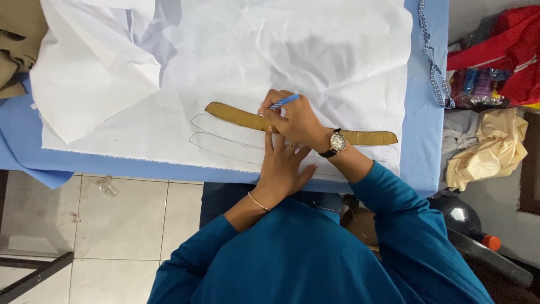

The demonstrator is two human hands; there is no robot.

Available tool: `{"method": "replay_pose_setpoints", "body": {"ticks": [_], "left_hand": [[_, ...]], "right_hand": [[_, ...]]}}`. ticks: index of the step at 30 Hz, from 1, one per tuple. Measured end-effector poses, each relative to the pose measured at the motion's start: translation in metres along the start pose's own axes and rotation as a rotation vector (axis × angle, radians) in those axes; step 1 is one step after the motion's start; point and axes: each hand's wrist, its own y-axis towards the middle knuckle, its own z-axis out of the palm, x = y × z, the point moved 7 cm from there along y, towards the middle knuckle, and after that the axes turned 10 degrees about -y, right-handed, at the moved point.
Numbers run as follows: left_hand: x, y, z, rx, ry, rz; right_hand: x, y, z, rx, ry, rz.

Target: The person uses a curved ruler and a blue pen to draw curved lines on a large piece of white fabric laid out on a table. The person repeatedly repositions the ruler and traces along its edge to create multiple parallel pattern lines.

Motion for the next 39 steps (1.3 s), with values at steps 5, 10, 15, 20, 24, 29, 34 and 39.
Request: {"method": "replay_pose_setpoints", "body": {"ticks": [5,10,15,20,24,29,34,39], "left_hand": [[0.002,0.000,0.003,-0.085,0.001,0.012],[0.006,0.003,0.013,-0.034,0.029,-0.014],[0.004,0.000,0.003,-0.062,-0.045,0.008],[-0.012,-0.010,-0.031,0.011,0.015,0.017],[-0.009,-0.007,-0.024,0.026,0.045,0.016],[-0.008,-0.007,-0.023,0.016,0.007,0.026],[-0.010,-0.010,-0.026,0.018,0.020,0.023],[-0.003,-0.006,-0.011,-0.024,0.005,0.008]], "right_hand": [[-0.001,0.008,0.017,0.000,0.007,0.004],[0.004,0.022,0.035,0.021,0.008,-0.013],[0.009,0.033,0.043,0.070,-0.011,-0.047],[0.008,0.038,0.045,0.145,-0.008,-0.029],[0.003,0.042,0.048,0.211,0.100,0.018],[0.011,0.047,0.052,0.182,0.052,-0.042],[0.018,0.049,0.059,0.199,0.069,-0.045],[0.017,0.055,0.071,0.224,0.087,-0.034]]}}
